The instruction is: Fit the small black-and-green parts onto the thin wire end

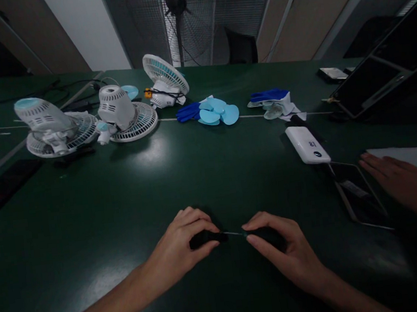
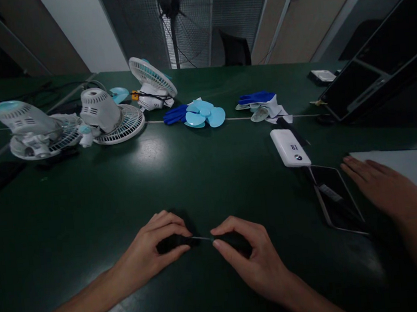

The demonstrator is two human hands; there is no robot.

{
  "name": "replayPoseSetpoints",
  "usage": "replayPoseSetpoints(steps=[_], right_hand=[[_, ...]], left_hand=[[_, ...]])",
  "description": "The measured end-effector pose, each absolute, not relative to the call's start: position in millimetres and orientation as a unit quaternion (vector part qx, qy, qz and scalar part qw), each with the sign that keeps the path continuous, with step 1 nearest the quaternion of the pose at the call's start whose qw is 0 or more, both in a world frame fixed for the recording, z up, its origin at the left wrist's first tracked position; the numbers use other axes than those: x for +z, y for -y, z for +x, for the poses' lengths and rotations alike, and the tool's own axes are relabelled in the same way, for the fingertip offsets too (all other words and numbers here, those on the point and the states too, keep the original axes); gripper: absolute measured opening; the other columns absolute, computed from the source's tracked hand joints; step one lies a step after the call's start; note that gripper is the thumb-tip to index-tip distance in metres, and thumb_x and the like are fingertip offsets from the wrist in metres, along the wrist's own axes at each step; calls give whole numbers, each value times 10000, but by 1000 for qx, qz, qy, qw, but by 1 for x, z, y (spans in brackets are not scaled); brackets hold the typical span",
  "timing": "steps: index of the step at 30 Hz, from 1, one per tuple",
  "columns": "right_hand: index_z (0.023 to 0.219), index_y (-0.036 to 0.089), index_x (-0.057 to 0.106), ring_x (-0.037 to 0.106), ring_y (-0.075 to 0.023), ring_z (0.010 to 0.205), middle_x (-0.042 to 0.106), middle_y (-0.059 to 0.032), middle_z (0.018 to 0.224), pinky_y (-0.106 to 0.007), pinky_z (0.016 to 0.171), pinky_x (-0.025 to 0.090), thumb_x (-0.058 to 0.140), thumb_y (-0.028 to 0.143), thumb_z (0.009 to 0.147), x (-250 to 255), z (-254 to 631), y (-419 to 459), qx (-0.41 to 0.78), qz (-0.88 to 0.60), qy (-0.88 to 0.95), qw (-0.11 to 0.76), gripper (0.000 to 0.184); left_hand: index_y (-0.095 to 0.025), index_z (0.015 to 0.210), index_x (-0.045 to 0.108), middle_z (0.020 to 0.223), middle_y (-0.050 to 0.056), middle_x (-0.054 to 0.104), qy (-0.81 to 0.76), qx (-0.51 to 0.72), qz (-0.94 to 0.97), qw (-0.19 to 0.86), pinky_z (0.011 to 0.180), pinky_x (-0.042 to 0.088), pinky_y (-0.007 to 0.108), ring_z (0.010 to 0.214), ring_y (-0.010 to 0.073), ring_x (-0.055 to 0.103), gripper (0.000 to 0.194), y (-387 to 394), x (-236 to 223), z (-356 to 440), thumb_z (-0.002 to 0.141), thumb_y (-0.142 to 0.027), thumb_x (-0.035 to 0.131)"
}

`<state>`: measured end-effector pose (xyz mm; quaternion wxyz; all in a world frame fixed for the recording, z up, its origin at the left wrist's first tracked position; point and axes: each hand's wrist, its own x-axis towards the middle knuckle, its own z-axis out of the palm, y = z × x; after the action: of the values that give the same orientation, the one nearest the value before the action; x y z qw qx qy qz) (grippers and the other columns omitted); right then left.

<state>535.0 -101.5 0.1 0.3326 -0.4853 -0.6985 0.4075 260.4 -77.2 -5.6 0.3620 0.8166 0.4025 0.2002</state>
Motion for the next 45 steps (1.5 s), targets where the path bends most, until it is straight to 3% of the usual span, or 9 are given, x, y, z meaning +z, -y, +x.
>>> replayPoseSetpoints(steps=[8,12,16,20,27,31,36,40,45], right_hand=[[1033,255,751,765,-226,909,797,-35,978,-343,811,570,703,251,960,-1,536,102,399,-497,697,329,87],[1053,268,750,764,-219,928,799,-25,1002,-333,822,572,697,255,971,-2,537,101,401,-492,700,328,99],[1065,276,747,763,-205,930,792,-11,1002,-309,816,574,706,257,970,-4,538,102,397,-488,705,328,105],[1072,276,744,763,-202,940,790,-7,1006,-301,820,579,710,263,971,-3,539,102,395,-488,707,325,107],[1066,281,737,766,-202,929,791,-4,996,-301,797,579,699,270,978,-1,539,103,392,-491,708,322,97],[1071,280,741,763,-212,944,793,-9,1008,-323,838,568,704,279,977,-3,539,104,384,-497,711,316,102],[1086,278,735,760,-211,949,787,-14,1013,-317,820,568,698,295,989,-6,540,104,392,-488,714,315,105],[1090,274,734,759,-212,950,786,-17,1016,-319,824,570,697,285,989,-6,541,105,393,-489,714,312,108],[1091,267,734,759,-214,938,786,-24,1010,-320,814,577,684,285,995,-4,540,104,400,-484,715,308,109]], left_hand=[[-318,1316,650,1284,61,647,-396,155,839,339,1003,509,313,1185,191,609,317,82,-10,209,1068,-244,469],[-300,1240,712,1285,58,665,-544,174,792,215,1042,495,354,1183,240,634,299,50,-12,131,1018,-423,556],[-226,1203,718,1273,89,690,-665,187,712,127,976,520,372,1114,276,670,512,23,-11,46,927,-626,553],[-204,1223,705,1245,104,702,-723,185,660,87,915,535,384,1058,291,692,637,22,-8,1,853,-693,533],[-195,1241,697,1181,115,729,-814,145,556,85,837,552,395,997,313,714,710,30,-8,-20,752,-704,616],[-224,1085,766,1226,89,723,-807,111,579,38,809,542,387,981,304,713,547,35,-15,-40,817,-654,561],[-220,1141,742,1171,94,745,-794,107,598,19,786,547,376,934,292,724,527,39,-14,-40,864,-617,534],[-226,1199,721,1039,93,764,-839,170,517,12,786,565,377,894,288,734,547,39,-5,-22,873,-637,569],[-233,1194,735,1105,76,775,-813,271,514,16,916,575,415,946,283,739,543,41,3,4,843,-632,625]])
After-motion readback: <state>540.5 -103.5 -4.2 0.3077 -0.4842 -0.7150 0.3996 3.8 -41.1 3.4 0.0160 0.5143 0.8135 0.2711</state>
